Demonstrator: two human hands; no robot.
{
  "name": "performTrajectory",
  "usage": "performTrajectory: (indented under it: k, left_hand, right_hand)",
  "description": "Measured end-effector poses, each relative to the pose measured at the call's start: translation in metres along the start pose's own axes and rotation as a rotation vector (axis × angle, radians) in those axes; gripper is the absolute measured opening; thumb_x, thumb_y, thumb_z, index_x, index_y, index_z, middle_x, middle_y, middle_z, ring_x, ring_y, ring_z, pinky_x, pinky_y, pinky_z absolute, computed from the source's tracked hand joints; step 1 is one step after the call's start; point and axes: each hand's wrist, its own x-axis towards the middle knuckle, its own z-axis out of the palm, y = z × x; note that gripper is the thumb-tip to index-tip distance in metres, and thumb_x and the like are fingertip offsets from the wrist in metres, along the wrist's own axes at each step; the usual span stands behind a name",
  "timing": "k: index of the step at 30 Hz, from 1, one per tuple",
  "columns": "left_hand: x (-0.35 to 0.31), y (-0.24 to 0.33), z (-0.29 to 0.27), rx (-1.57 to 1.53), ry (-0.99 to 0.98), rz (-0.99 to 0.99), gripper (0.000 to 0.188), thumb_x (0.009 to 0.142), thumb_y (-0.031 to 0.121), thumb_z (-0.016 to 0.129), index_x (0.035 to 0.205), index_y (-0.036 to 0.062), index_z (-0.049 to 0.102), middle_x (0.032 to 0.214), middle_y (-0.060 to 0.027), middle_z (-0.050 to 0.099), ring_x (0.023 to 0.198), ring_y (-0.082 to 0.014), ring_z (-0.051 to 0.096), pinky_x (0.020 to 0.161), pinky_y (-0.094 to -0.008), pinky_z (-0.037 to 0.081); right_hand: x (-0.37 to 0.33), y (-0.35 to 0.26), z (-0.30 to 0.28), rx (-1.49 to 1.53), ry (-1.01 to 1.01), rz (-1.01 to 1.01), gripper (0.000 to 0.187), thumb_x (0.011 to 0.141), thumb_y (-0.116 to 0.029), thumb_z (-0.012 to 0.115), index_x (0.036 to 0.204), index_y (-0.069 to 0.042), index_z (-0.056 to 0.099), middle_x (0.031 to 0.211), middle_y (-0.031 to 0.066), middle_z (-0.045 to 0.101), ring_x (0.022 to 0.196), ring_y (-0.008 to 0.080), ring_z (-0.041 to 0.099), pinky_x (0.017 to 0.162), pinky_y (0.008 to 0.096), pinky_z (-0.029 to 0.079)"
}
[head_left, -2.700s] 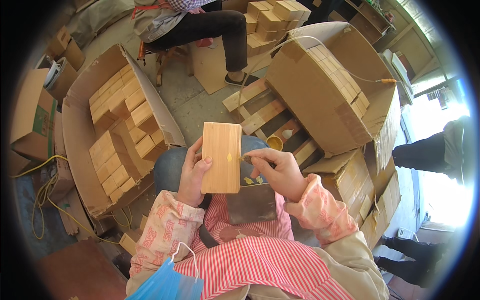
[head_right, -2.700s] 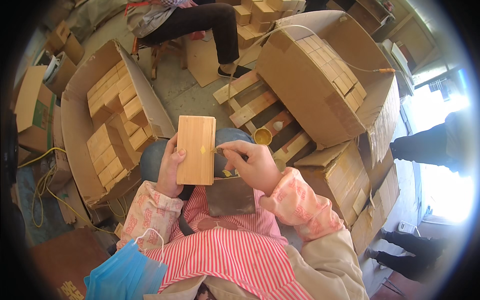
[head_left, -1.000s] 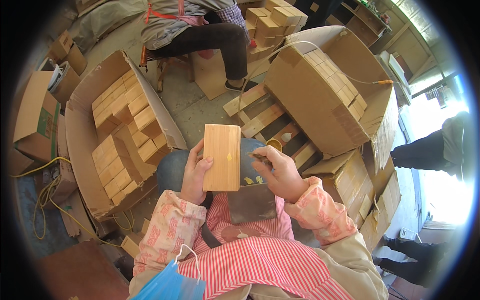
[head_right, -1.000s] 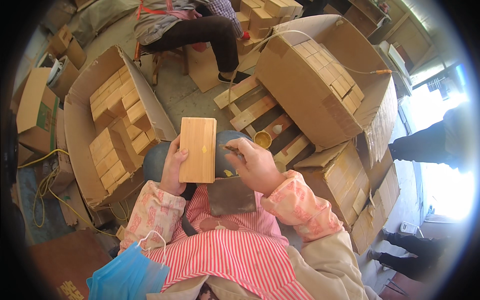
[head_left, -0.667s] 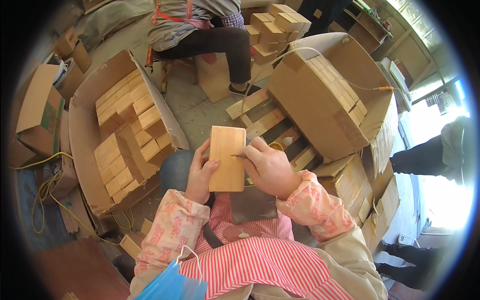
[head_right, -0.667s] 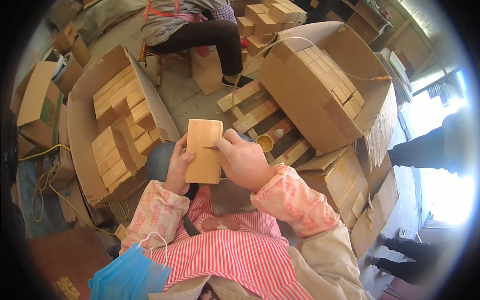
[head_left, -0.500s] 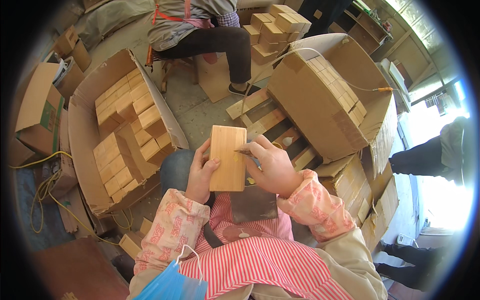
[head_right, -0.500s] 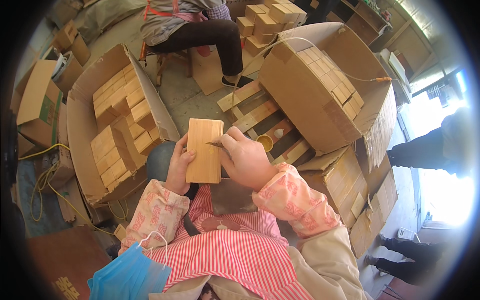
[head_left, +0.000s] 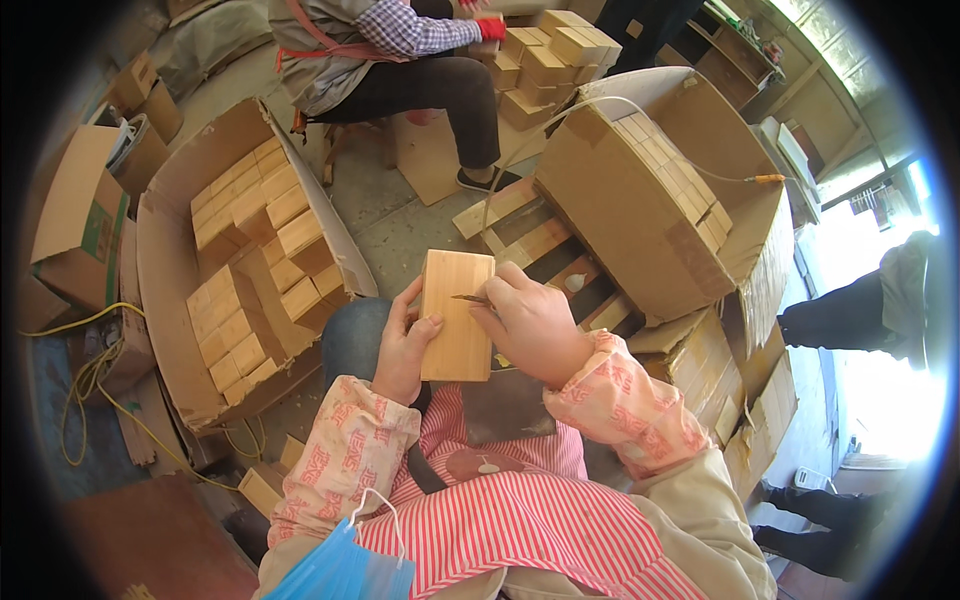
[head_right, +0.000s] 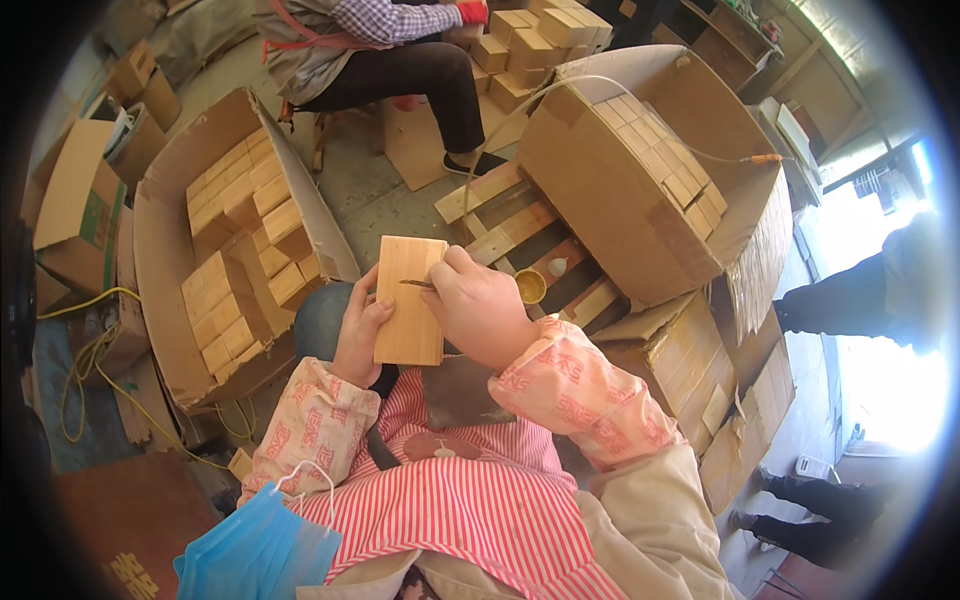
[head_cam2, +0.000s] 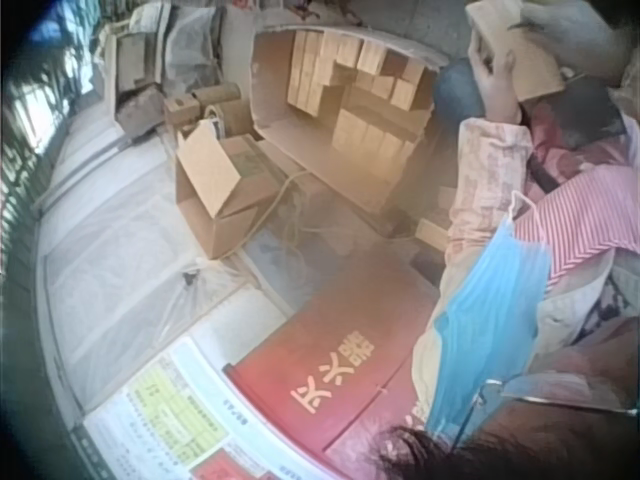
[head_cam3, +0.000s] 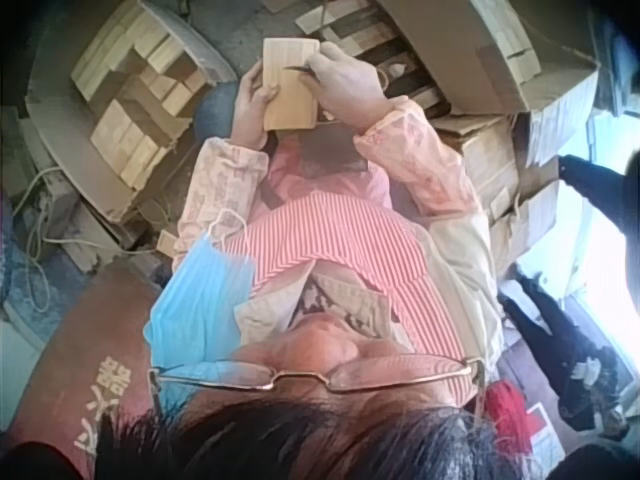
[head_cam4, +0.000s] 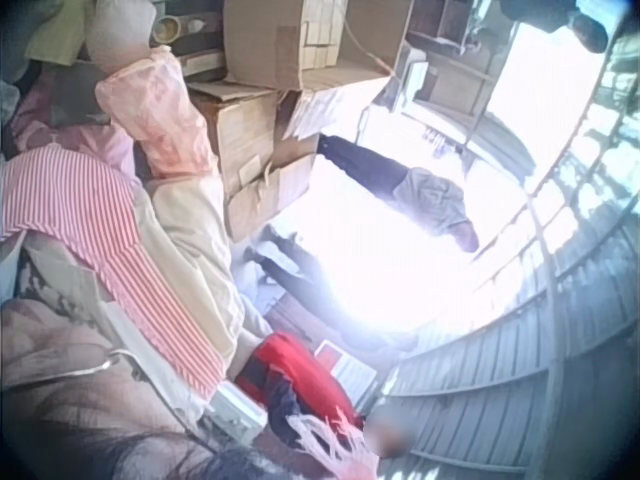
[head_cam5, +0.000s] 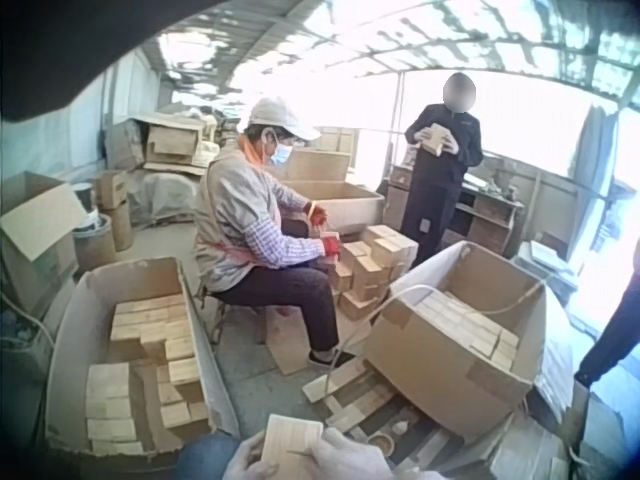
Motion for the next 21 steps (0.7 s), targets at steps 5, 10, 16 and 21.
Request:
performTrajectory:
  k: [5,10,16,21]
  left_hand:
    - [-0.001,0.001,0.001,0.028,0.013,0.010,0.070,0.099,0.019,0.068,0.163,0.0055,0.042,0.126,-0.0149,0.064,0.113,-0.0179,0.065,0.101,-0.0336,0.053]
    - [0.001,0.002,0.000,-0.006,0.010,-0.007,0.071,0.098,0.019,0.068,0.163,0.0056,0.042,0.127,-0.0147,0.064,0.113,-0.0183,0.065,0.102,-0.0340,0.053]
    - [0.000,0.004,0.001,-0.036,0.008,-0.026,0.076,0.096,0.025,0.070,0.163,0.0039,0.040,0.130,-0.0158,0.063,0.118,-0.0204,0.066,0.105,-0.0357,0.054]
    - [0.000,0.006,0.001,0.021,-0.031,-0.035,0.082,0.096,0.033,0.069,0.162,0.0004,0.033,0.148,-0.0184,0.056,0.133,-0.0270,0.062,0.110,-0.0416,0.054]
  right_hand:
    - [0.004,0.000,0.003,-0.107,-0.107,0.009,0.020,0.096,-0.020,0.073,0.097,-0.002,0.064,0.102,0.0158,0.066,0.082,0.0387,0.070,0.070,0.0476,0.057]
    - [-0.014,0.013,-0.025,0.298,-0.010,0.061,0.020,0.097,-0.016,0.072,0.100,0.002,0.064,0.096,0.0179,0.064,0.077,0.0348,0.064,0.071,0.0435,0.051]
    - [-0.061,0.049,-0.025,0.261,-0.262,0.388,0.030,0.098,-0.025,0.071,0.105,0.004,0.066,0.099,0.0232,0.067,0.094,0.0408,0.068,0.083,0.0470,0.053]
    - [-0.069,0.065,0.018,0.138,-0.133,0.359,0.030,0.096,-0.026,0.073,0.103,0.002,0.066,0.099,0.0218,0.070,0.099,0.0410,0.069,0.086,0.0488,0.053]
